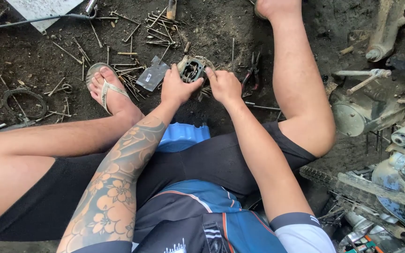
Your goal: Cleaning and inspecting a motorcycle engine head using a pick and pliers to remove debris and check components.
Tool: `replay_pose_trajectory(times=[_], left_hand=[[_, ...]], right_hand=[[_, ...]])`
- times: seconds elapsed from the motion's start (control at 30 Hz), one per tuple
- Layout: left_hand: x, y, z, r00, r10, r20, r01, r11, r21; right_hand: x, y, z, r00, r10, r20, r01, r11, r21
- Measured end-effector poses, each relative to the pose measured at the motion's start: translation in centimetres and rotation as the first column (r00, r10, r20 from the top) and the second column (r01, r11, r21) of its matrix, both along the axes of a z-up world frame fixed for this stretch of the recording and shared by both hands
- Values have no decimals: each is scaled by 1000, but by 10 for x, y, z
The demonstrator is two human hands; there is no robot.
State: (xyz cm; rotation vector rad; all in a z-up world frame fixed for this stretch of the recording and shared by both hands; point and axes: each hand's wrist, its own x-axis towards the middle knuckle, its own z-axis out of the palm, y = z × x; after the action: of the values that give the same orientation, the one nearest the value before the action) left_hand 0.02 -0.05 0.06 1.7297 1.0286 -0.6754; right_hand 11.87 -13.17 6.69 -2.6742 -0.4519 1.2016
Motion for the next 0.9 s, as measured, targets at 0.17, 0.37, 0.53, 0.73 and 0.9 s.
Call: replay_pose_trajectory(times=[0.17, 0.37, 0.53, 0.73, 0.9], left_hand=[[0, 1, 6, 1000, 9, -3, -9, 1000, -4], [0, 3, 6, 1000, 15, 8, -15, 1000, -19], [0, 3, 3, 1000, 19, 24, -19, 1000, -20], [11, 0, 12, 999, -24, 31, 23, 1000, 13], [21, -11, 24, 999, -33, 19, 32, 999, 43]], right_hand=[[2, -3, 1, 1000, -30, 6, 30, 998, -48], [3, -11, -8, 995, 62, 81, -71, 990, 118], [15, -13, -5, 1000, 6, 2, -6, 936, 351], [29, -6, -7, 962, 215, -171, -114, 879, 462], [25, -22, -48, 953, 125, -277, -16, 931, 366]])
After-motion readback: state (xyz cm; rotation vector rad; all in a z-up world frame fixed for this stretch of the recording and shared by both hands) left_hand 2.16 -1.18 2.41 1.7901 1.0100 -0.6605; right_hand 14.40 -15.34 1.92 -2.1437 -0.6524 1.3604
